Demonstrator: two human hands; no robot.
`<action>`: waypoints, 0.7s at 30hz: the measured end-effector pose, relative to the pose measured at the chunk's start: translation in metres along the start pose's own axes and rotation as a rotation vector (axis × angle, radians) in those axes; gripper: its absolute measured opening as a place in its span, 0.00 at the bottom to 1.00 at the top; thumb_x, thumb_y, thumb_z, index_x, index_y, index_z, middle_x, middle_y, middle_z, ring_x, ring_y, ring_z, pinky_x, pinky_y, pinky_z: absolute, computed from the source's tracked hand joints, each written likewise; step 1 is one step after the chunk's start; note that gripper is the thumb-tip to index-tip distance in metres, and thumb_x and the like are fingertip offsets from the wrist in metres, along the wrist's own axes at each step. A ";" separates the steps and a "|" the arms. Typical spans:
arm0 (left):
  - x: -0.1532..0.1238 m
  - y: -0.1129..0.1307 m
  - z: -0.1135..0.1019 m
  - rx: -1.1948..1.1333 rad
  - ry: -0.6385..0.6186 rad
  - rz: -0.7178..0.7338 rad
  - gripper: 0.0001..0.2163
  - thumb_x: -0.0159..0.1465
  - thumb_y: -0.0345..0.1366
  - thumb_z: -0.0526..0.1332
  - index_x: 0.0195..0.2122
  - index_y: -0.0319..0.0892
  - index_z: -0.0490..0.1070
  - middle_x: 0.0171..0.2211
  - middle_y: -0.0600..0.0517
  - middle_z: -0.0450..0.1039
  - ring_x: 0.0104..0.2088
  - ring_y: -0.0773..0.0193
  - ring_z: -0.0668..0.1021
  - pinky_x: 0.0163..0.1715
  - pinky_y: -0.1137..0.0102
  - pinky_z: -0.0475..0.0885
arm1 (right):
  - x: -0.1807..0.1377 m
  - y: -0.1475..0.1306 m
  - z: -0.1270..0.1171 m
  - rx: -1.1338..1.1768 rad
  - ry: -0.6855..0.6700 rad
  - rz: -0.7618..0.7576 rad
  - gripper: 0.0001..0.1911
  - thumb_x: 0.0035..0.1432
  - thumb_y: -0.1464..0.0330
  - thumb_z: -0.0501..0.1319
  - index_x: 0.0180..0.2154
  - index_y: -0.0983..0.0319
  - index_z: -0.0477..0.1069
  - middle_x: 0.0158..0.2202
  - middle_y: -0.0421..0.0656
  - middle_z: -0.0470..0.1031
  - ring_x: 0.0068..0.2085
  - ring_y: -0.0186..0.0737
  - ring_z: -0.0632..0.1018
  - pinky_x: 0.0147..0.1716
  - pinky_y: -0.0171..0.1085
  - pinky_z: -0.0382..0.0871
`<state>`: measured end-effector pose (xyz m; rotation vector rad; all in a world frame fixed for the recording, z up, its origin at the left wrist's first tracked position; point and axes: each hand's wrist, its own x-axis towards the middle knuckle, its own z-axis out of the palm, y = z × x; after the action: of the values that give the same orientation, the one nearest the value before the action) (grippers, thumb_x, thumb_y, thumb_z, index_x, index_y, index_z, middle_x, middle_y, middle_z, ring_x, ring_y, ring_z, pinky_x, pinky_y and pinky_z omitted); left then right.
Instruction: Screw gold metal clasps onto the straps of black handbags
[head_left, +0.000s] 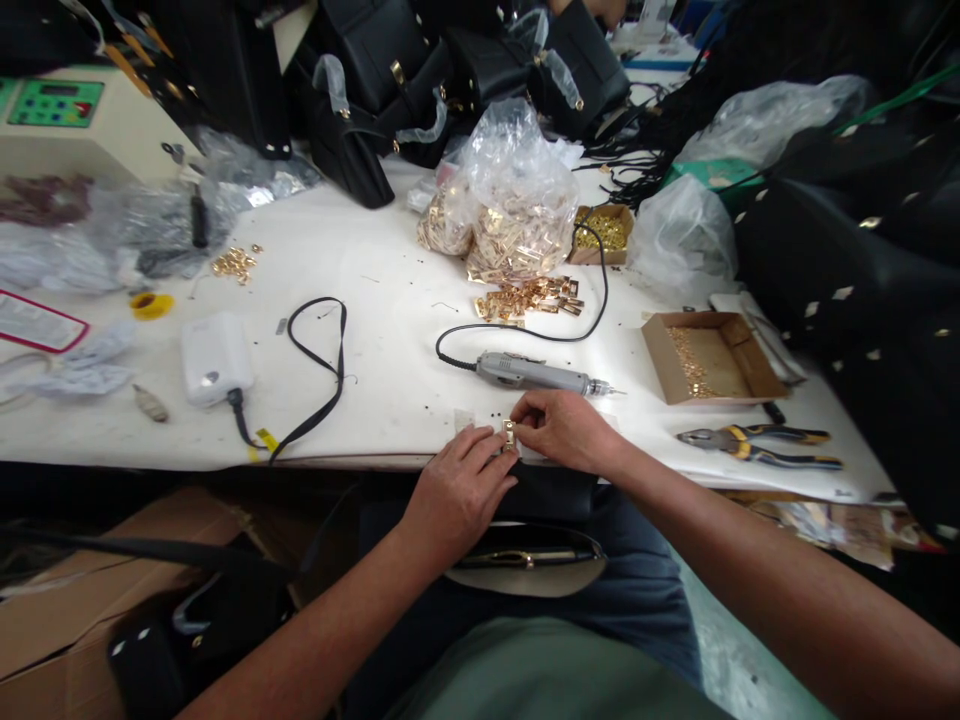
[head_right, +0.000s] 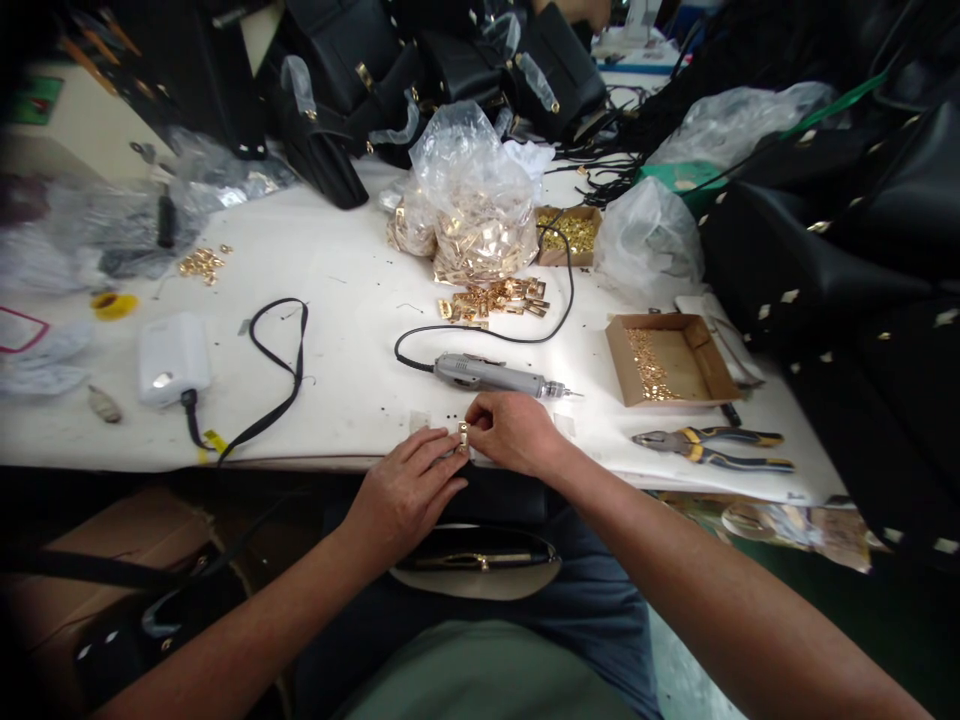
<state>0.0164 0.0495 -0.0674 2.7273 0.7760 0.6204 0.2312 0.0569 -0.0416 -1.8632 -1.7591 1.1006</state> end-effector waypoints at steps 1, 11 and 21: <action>0.000 0.000 0.000 -0.001 0.002 -0.003 0.12 0.69 0.32 0.63 0.53 0.38 0.75 0.53 0.43 0.78 0.55 0.49 0.77 0.60 0.50 0.76 | -0.001 0.001 -0.002 0.015 -0.025 -0.017 0.05 0.56 0.70 0.66 0.36 0.60 0.80 0.29 0.38 0.79 0.29 0.34 0.75 0.28 0.32 0.63; 0.000 -0.002 0.000 0.077 0.047 0.050 0.13 0.71 0.32 0.60 0.55 0.38 0.75 0.53 0.43 0.78 0.56 0.51 0.78 0.60 0.52 0.75 | 0.005 0.014 0.001 0.080 -0.058 -0.077 0.11 0.52 0.72 0.71 0.39 0.60 0.78 0.30 0.36 0.77 0.29 0.32 0.74 0.27 0.30 0.61; -0.006 -0.055 0.038 0.089 0.285 0.365 0.16 0.72 0.36 0.57 0.59 0.45 0.74 0.52 0.49 0.80 0.53 0.57 0.80 0.64 0.61 0.69 | 0.017 0.002 -0.015 -0.095 -0.164 -0.079 0.15 0.52 0.63 0.73 0.42 0.59 0.78 0.35 0.35 0.81 0.35 0.36 0.79 0.28 0.30 0.63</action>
<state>0.0050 0.0879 -0.1216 2.9252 0.3641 1.0931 0.2424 0.0770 -0.0386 -1.7840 -1.9911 1.1885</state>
